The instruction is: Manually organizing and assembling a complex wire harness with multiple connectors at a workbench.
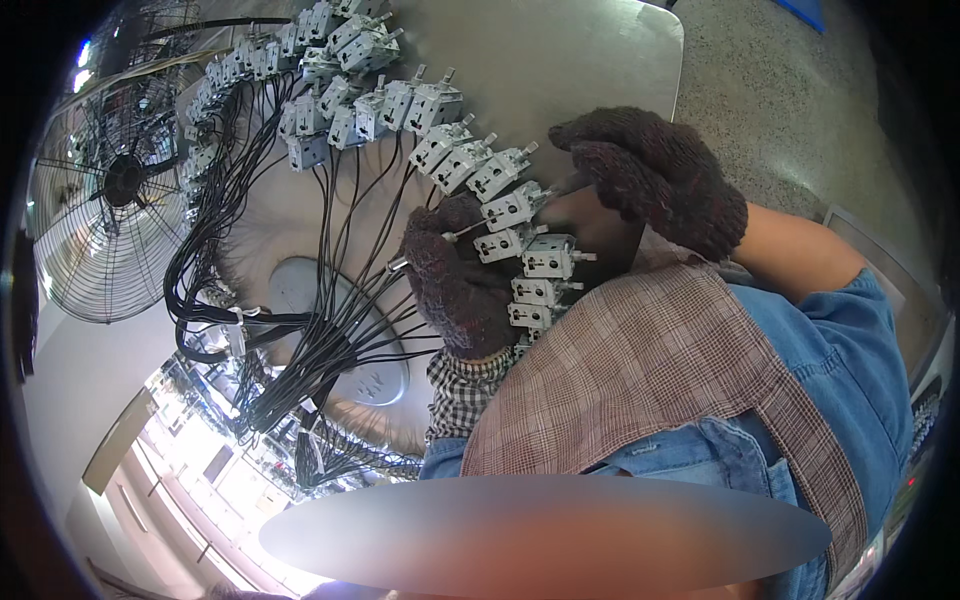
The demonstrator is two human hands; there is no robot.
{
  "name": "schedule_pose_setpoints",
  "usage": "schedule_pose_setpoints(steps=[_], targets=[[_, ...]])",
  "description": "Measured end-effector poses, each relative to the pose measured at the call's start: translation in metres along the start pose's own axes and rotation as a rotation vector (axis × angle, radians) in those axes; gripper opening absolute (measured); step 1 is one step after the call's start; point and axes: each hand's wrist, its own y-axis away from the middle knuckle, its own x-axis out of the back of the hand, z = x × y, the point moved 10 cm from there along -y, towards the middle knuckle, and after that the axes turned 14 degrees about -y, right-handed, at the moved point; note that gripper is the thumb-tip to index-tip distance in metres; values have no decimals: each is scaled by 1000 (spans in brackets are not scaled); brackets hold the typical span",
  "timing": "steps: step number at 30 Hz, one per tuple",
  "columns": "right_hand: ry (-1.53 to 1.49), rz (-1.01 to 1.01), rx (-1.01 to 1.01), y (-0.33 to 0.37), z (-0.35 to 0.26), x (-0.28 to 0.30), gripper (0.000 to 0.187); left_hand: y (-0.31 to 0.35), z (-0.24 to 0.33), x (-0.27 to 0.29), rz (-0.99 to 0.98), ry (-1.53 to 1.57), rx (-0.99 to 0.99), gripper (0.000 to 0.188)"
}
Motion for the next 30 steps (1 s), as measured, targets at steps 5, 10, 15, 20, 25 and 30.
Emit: schedule_pose_setpoints(steps=[5, 10, 15, 20, 25, 30], targets=[[-142, 61, -110, 2, 16, 1, 30, 4, -4, -2, 44, 63, 101, 29], [-208, 95, -81, 2, 11, 2, 30, 3, -5, 0, -37, -11, 48, 32], [-295, 116, -112, 2, 10, -1, 29, 3, -5, 0, -22, 42, 66, 34], [-226, 8, -203, 7, 11, -3, 28, 2, -3, -4, -23, -8, 85, 36], [246, 8, 477, 12, -34, -7, 28, 2, 0, 3, 46, -82, 30, 36], [-258, -38, -127, 8, 8, -7, 33, 3, -3, 8, 57, -28, 42, 36]])
